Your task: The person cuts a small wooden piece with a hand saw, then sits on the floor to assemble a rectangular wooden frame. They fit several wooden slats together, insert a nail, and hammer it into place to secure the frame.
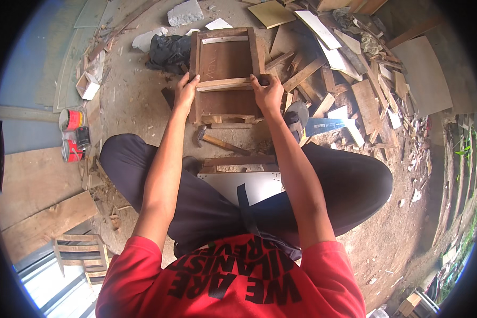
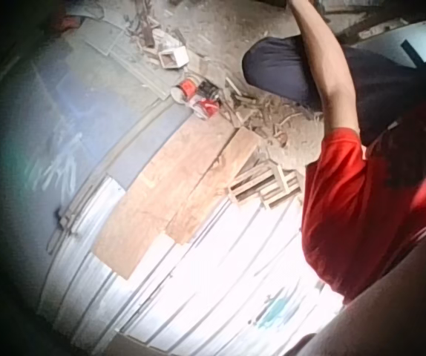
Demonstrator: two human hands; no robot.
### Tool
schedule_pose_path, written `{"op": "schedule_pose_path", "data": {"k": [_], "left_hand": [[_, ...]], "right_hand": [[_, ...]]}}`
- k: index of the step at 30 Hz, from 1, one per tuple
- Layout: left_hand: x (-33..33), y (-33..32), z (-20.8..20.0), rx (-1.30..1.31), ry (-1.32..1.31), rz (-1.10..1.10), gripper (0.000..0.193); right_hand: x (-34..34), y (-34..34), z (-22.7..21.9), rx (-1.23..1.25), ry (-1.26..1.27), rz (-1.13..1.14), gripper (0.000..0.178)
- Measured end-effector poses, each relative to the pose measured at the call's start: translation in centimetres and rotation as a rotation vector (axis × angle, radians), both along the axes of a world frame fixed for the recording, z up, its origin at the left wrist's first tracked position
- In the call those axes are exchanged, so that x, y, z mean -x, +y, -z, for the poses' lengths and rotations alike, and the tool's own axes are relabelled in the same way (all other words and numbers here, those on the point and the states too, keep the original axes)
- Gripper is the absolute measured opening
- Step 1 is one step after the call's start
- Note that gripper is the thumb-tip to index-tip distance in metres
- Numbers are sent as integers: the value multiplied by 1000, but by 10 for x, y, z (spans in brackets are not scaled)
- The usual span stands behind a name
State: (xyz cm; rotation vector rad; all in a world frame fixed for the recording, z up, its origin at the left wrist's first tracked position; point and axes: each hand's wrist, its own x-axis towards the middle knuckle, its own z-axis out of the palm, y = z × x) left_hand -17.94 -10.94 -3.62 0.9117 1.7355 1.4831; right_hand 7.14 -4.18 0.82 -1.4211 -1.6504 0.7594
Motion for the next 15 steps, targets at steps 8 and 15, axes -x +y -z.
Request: {"op": "schedule_pose_path", "data": {"k": [8, 15], "left_hand": [[-13, 1, -11, 1, -53, 2, 52], [-1, 1, 2, 36, 68, 12, 56]], "right_hand": [[-6, 4, 9, -74, -25, 15, 40], [0, -2, -1, 13, -17, 11, 43]]}}
